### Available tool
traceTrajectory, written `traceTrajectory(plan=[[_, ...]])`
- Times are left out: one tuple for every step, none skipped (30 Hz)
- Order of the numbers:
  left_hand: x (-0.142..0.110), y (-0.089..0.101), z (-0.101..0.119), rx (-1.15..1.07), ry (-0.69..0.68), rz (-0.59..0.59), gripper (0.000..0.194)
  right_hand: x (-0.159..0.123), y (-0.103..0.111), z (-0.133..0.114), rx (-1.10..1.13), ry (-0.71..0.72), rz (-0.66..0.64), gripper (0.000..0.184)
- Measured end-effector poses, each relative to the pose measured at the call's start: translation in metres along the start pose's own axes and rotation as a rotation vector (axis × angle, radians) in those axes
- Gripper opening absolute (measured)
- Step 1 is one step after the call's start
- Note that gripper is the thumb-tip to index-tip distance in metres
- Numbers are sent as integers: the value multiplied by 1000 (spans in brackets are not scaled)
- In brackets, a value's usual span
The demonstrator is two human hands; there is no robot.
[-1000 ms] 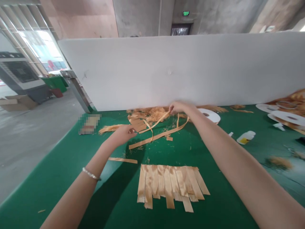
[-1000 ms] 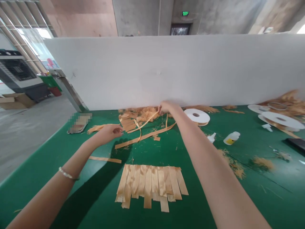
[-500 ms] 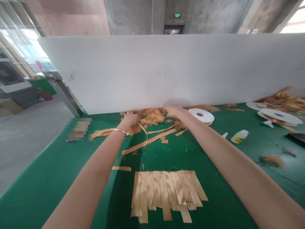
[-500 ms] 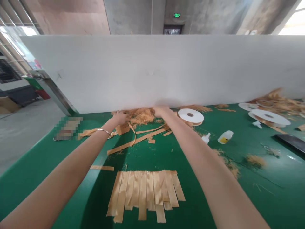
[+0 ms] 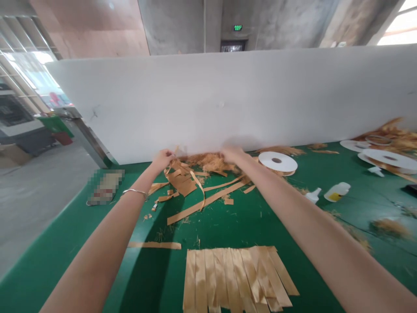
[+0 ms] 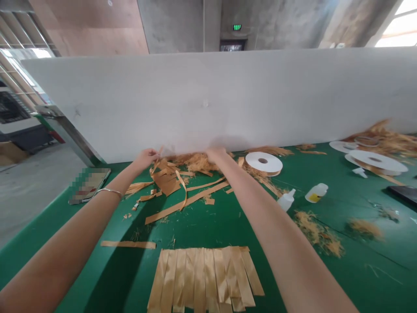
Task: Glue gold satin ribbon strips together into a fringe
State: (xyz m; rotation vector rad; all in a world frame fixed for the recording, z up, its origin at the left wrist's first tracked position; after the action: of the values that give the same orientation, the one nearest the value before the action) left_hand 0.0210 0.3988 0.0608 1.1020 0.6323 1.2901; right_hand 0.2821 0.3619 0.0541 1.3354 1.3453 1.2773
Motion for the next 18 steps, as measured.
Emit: traceTrajectory(plan=[[-2,5,-1,-22,-1,21,24,0,5,9,-28,-32,-27,26],[-3,10,-2,-38,0,39,24,1,9,18,-69,-64,-67,25],[-6,14,-3,-47,2,55,24,0,12,26,-111,-95,-108,24],[-9,17,-4,-49,5,65,24,0,16,33,-141,-124,-132,24],[-12,19,-5,-45,6,70,24,-2,19,39,-166,-151,-151,24],[-15,19,-5,-37,2,65,22,-4,21,44,-186,-174,-165,26],[-19,18,-4,-25,-8,52,21,-6,22,47,-202,-188,-172,27],[-23,15,-2,-11,-21,32,19,-8,23,46,-212,-192,-172,27],[-27,11,1,6,-35,8,17,-10,23,43,-217,-182,-162,27],[-30,6,4,26,-47,-17,16,-12,21,36,-215,-157,-147,28],[-34,1,8,50,-52,-38,16,-14,19,25,-206,-117,-131,29],[-37,-3,12,78,-49,-53,17,-15,14,12,-190,-68,-122,29],[-40,-8,15,108,-40,-62,18,-15,8,-4,-167,-12,-123,30],[-44,-12,18,136,-30,-67,20,-15,-1,-21,-140,43,-138,31],[-47,-16,22,162,-22,-71,22,-14,-10,-38,-114,93,-160,28],[-51,-20,25,184,-19,-77,23,-13,-21,-54,-91,132,-189,28],[-55,-25,28,203,-21,-87,25,-12,-31,-67,-75,154,-216,28],[-59,-29,30,219,-23,-98,28,-10,-41,-78,-64,164,-243,28]])
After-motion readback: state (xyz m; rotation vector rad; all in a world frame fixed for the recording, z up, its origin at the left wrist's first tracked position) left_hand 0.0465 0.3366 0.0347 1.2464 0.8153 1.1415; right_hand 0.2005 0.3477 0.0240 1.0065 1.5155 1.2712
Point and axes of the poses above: each hand's wrist, its own x-axis towards the middle knuckle, its own y-axis out of the back of the hand, z = x × y, the point moved 9 cm from there along x, towards the middle knuckle, and after that the axes turned 1 degree about z, right-handed, at the moved point
